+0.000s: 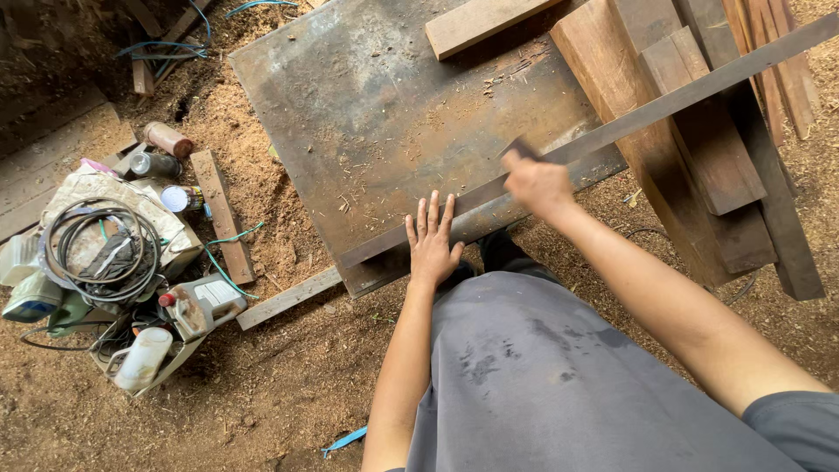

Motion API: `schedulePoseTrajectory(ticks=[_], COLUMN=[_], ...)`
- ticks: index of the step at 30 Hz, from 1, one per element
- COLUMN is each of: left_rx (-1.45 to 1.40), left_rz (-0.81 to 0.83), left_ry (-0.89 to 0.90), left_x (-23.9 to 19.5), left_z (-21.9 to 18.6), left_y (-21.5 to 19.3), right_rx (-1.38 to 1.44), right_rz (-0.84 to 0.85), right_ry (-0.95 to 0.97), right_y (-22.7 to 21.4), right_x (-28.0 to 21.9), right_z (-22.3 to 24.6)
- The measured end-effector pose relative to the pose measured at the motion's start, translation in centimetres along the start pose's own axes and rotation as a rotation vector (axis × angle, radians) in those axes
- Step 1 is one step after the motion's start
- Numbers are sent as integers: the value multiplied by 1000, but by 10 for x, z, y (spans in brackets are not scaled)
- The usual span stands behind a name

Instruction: The person sands a long wooden plank using a sanding block held in the right hand while stabilizing the wood with the left hand. The person repeatedly moves the sanding block back and forth along the length of the plank on a metal workbench.

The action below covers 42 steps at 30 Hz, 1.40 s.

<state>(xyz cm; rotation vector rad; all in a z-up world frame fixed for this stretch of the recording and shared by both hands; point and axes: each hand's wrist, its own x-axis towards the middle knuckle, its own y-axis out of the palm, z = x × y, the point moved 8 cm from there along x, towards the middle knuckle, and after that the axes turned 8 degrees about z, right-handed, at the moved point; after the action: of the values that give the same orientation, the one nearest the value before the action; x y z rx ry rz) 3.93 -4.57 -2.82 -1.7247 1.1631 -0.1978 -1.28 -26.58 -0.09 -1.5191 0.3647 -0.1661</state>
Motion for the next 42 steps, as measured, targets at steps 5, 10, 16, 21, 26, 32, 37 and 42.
schedulePoseTrajectory(ticks=[5, 10, 16, 21, 26, 32, 37, 42], left_rx=[9, 116, 121, 54, 103, 128, 39, 66], left_rz=[-72, -170, -208, -233, -213, -386, -346, -324], left_ry=[-5, -66, 11, -23, -68, -100, -156, -190], left_x=[0, 13, 43, 73, 102, 101, 95, 97], left_z=[-3, -18, -58, -101, -126, -131, -136, -140], left_y=[-2, -4, -1, -2, 6, 4, -6, -13], right_rx=[128, 267, 131, 90, 294, 518, 386, 343], right_rz=[-2, -137, -124, -144, 28, -99, 50, 65], right_ry=[115, -201, 202, -35, 258, -256, -269, -269], right_y=[6, -24, -15, -19, -32, -43, -51, -75], right_x=[3, -20, -13, -17, -13, -30, -27, -27], right_z=[-16, 11, -57, -28, -138, -71, -107, -147])
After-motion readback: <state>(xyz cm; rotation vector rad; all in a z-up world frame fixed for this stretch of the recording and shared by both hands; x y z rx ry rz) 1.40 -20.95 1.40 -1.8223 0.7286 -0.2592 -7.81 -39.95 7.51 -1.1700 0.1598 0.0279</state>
